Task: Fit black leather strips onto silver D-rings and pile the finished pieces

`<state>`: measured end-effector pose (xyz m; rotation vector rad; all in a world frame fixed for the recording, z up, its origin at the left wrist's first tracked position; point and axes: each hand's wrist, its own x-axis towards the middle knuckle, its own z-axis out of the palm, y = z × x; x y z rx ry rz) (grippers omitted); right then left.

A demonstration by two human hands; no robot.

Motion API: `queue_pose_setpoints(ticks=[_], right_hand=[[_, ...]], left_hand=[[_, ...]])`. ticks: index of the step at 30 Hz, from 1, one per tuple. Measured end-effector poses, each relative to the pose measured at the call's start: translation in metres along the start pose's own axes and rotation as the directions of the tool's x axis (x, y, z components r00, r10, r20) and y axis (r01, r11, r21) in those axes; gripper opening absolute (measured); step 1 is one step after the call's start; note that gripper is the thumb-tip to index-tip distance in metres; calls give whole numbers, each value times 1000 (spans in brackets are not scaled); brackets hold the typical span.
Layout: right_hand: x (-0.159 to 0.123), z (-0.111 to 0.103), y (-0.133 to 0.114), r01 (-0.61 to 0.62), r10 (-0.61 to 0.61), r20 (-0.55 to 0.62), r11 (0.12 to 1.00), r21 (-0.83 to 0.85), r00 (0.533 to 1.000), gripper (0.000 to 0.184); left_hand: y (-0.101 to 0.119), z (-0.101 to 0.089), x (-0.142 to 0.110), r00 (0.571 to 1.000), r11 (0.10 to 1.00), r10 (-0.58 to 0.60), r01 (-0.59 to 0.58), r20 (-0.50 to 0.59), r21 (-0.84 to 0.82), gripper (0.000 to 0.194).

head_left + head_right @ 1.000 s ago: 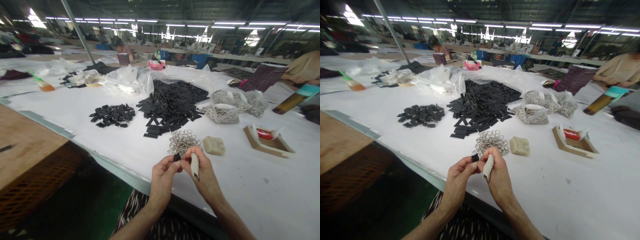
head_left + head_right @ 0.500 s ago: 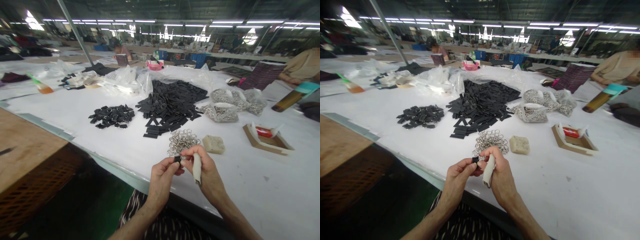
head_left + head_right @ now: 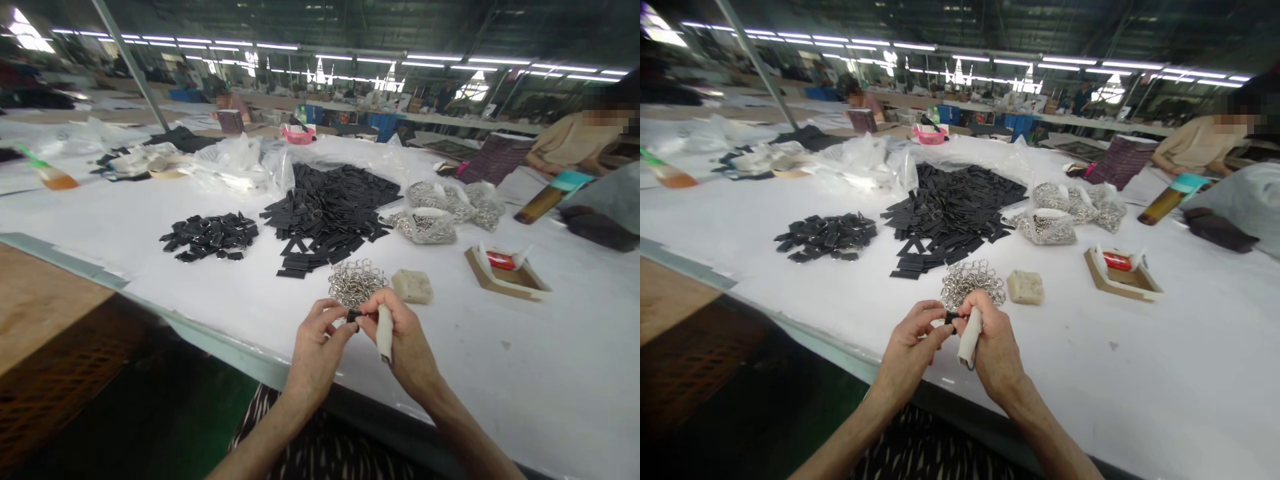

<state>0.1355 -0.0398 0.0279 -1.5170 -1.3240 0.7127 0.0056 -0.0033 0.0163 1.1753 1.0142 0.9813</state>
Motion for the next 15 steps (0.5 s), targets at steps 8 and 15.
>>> queue_pose_setpoints(ticks=[8, 15], right_hand=[[1, -3, -10, -76, 78, -27, 995, 61, 997, 10], [-4, -6, -3, -95, 100, -42, 991, 94, 994, 9]], left_hand=[[12, 8, 6, 941, 974, -156, 198, 299, -113, 22], [13, 13, 6, 935, 974, -190, 218, 300, -61, 21]])
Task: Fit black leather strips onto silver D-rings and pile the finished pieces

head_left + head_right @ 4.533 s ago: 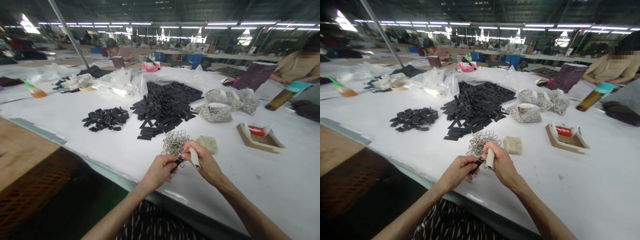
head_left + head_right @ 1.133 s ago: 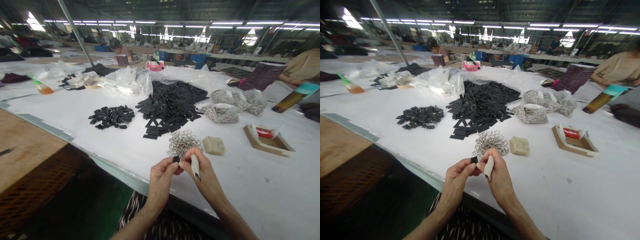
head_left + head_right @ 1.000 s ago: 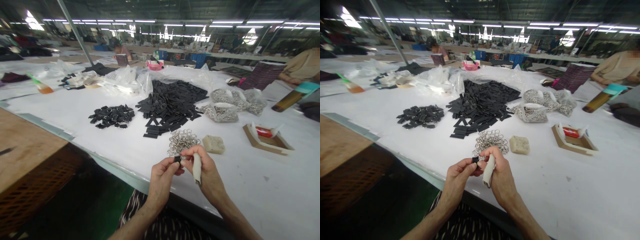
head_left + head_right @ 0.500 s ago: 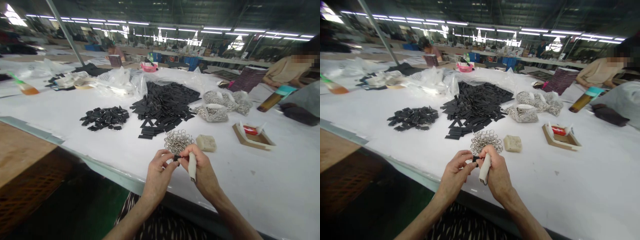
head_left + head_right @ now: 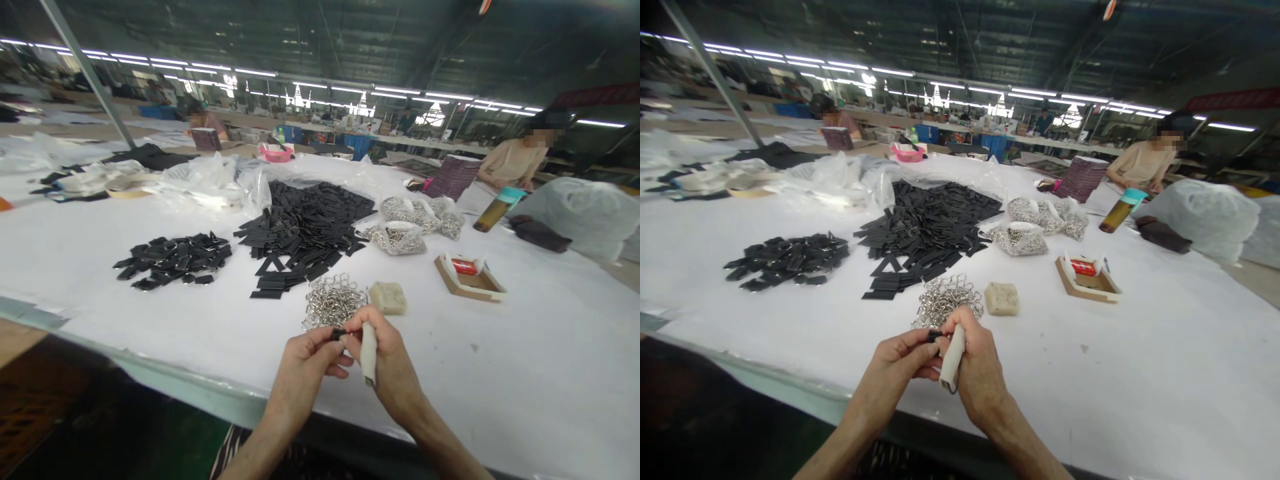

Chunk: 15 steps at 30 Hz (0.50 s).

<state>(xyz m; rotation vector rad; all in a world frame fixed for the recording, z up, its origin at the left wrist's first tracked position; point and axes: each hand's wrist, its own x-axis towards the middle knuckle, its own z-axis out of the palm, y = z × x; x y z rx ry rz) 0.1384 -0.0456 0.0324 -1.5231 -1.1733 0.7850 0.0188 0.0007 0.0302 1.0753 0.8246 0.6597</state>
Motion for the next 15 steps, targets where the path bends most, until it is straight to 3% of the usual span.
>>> queue_pose_setpoints(ticks=[8, 15], right_hand=[[-2, -4, -2, -64, 64, 10, 997, -33, 998, 7], [1, -7, 6, -39, 41, 24, 997, -70, 999, 9]], left_hand=[[-3, 1, 3, 999, 993, 49, -49, 4, 110, 20], [-11, 1, 8, 1000, 1000, -27, 27, -3, 3, 12]])
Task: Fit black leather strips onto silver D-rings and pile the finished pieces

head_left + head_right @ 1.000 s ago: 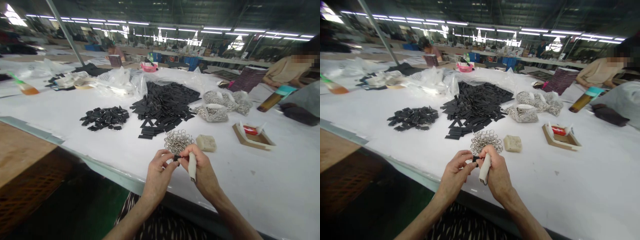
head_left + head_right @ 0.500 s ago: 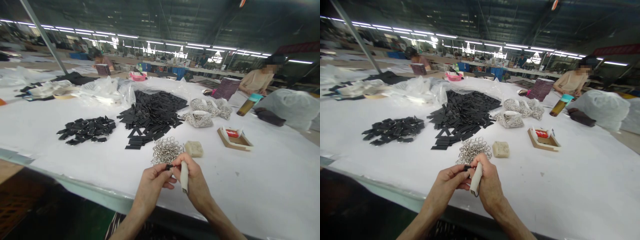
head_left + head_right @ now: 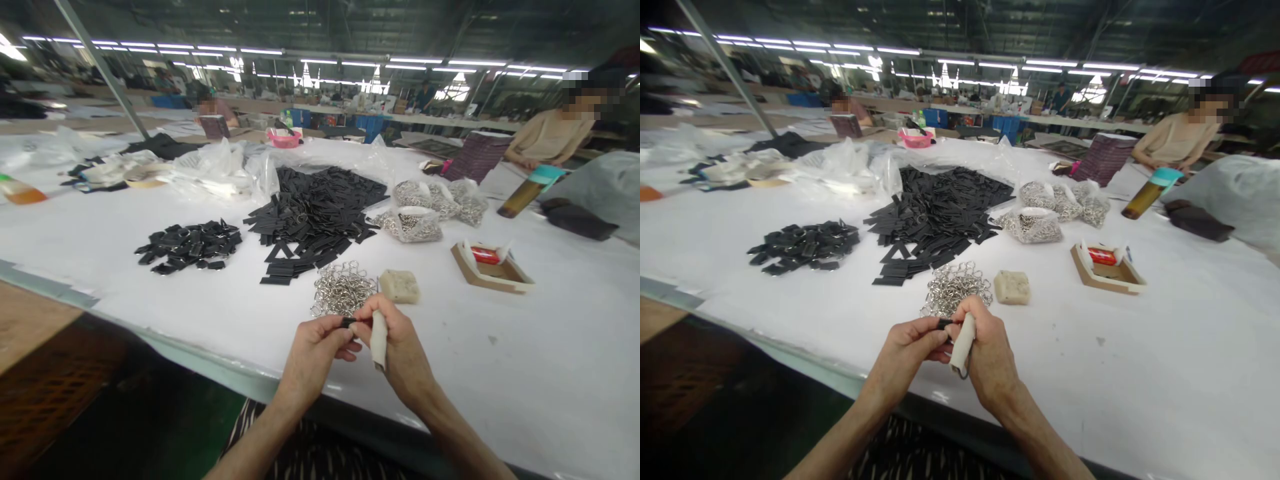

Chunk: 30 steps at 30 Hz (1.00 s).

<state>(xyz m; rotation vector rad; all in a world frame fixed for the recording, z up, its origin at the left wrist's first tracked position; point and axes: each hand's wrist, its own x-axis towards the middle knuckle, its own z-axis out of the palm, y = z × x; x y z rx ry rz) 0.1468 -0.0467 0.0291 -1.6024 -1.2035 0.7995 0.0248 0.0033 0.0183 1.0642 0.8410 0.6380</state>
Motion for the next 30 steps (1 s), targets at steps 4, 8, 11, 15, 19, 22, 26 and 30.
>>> queue_pose_setpoints(ticks=[4, 8, 11, 15, 19, 22, 26, 30], right_hand=[[1, 1, 5, 22, -22, -22, 1000, 0, 1000, 8], [3, 5, 8, 36, -36, -35, 999, 3, 999, 6], [6, 7, 10, 33, -33, -37, 999, 3, 999, 5], [8, 9, 12, 27, -27, -47, 1000, -5, 999, 6], [10, 10, 12, 12, -12, -54, 1000, -3, 998, 6], [12, 12, 13, 8, -7, -55, 1000, 12, 998, 6], [14, 16, 15, -4, 5, -56, 1000, 19, 998, 4], [14, 9, 14, 0, 0, -55, 1000, -7, 998, 6]], left_hand=[[-1, 1, 2, 998, 998, -30, 27, -53, -59, 9], [-4, -1, 6, 997, 996, -28, 22, -78, -82, 9], [-6, -2, 9, 997, 995, -28, 20, -78, -93, 9], [-8, -4, 12, 997, 995, -32, 25, -68, -101, 10], [-9, -5, 15, 996, 993, -36, 26, -82, -116, 10], [-11, -5, 17, 996, 993, -24, 14, -88, -121, 9], [-13, -5, 19, 995, 990, -34, 20, -97, -140, 9], [-10, -5, 20, 991, 990, -61, 45, -117, -135, 8]])
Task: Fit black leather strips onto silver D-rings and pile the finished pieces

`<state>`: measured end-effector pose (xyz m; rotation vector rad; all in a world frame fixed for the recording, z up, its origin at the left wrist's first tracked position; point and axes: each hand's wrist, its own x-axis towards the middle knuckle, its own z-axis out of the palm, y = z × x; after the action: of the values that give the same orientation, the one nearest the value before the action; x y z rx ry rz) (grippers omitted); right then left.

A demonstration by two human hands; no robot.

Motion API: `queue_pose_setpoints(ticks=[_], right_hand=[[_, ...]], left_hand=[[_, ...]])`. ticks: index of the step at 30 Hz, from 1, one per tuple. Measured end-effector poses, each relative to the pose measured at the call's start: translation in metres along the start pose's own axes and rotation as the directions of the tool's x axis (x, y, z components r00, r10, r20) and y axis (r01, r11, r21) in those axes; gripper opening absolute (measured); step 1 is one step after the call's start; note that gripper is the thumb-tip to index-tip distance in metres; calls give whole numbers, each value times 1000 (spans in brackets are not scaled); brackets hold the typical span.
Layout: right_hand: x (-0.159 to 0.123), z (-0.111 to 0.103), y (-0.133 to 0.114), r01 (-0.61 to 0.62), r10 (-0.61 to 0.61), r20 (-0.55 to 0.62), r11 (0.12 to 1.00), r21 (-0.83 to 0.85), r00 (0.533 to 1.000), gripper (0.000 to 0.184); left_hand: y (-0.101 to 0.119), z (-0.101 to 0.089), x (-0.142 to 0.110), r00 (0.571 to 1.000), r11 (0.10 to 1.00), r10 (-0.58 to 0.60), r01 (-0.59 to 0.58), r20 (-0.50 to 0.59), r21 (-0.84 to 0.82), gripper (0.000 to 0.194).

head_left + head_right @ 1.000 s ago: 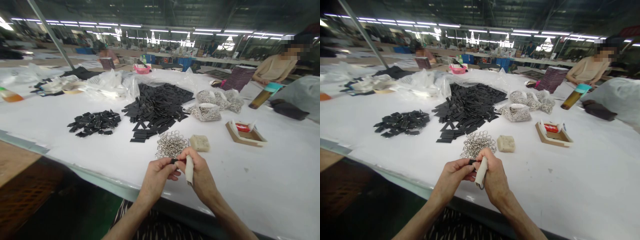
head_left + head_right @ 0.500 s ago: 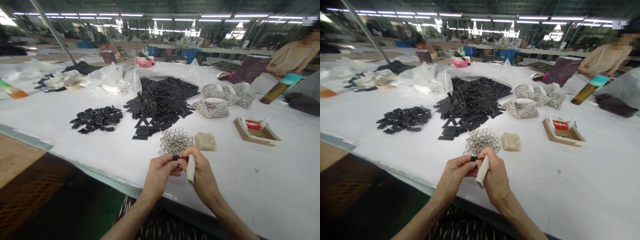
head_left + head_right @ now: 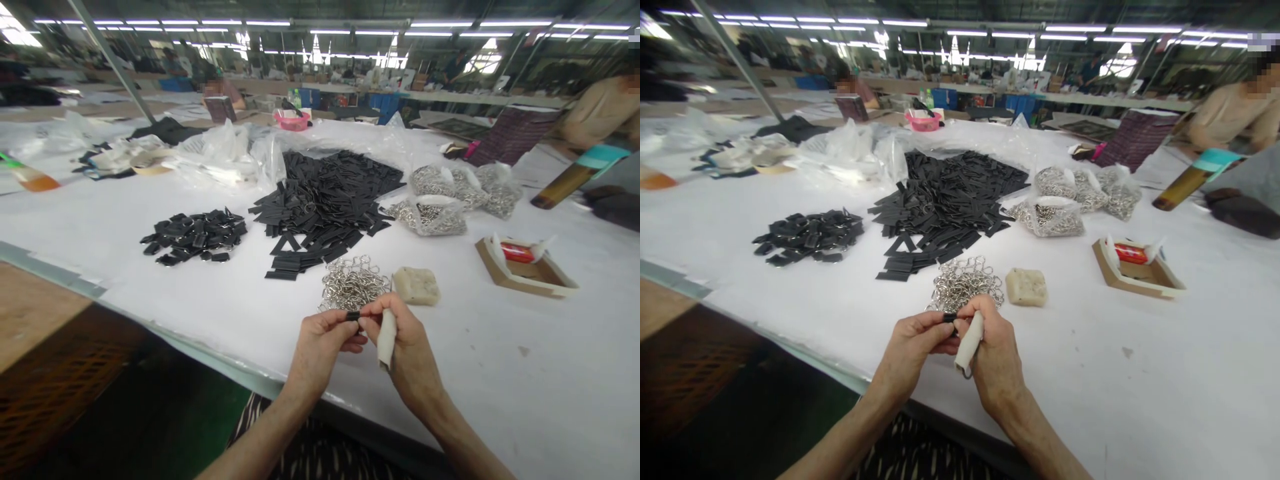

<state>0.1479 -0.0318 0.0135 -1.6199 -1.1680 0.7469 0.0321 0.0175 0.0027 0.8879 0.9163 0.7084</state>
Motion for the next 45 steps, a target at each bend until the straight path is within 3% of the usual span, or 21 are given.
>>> queue_pose_setpoints(ticks=[6, 9, 12, 15, 20, 24, 31, 45], right_hand=[[11, -48, -8, 104, -102, 32, 991, -83, 994, 15], [25, -74, -13, 100, -92, 75, 990, -104, 993, 24], [41, -88, -13, 80, -76, 30, 987, -142, 997, 27], [54, -92, -7, 30, -40, -63, 988, -151, 997, 28], [62, -93, 14, -62, 59, -169, 998, -10, 984, 21], [65, -96, 26, -127, 111, -249, 991, -49, 962, 20], [66, -97, 27, -175, 160, -181, 982, -67, 970, 17], [68, -89, 30, -234, 206, -179, 960, -155, 962, 14]], left_hand=[[3, 1, 3, 999, 999, -39, 39, -18, 26, 11], [2, 1, 7, 999, 999, -53, 53, -5, 11, 11], [2, 2, 11, 998, 998, -68, 68, 15, -6, 12], [4, 4, 15, 997, 997, -78, 79, 19, -14, 12], [3, 7, 22, 993, 993, -114, 114, 29, 13, 14], [3, 14, 31, 990, 992, -127, 126, 59, 23, 17], [2, 30, 41, 984, 988, -156, 155, 88, 12, 16], [-4, 26, 42, 976, 981, -195, 192, 96, 34, 19]])
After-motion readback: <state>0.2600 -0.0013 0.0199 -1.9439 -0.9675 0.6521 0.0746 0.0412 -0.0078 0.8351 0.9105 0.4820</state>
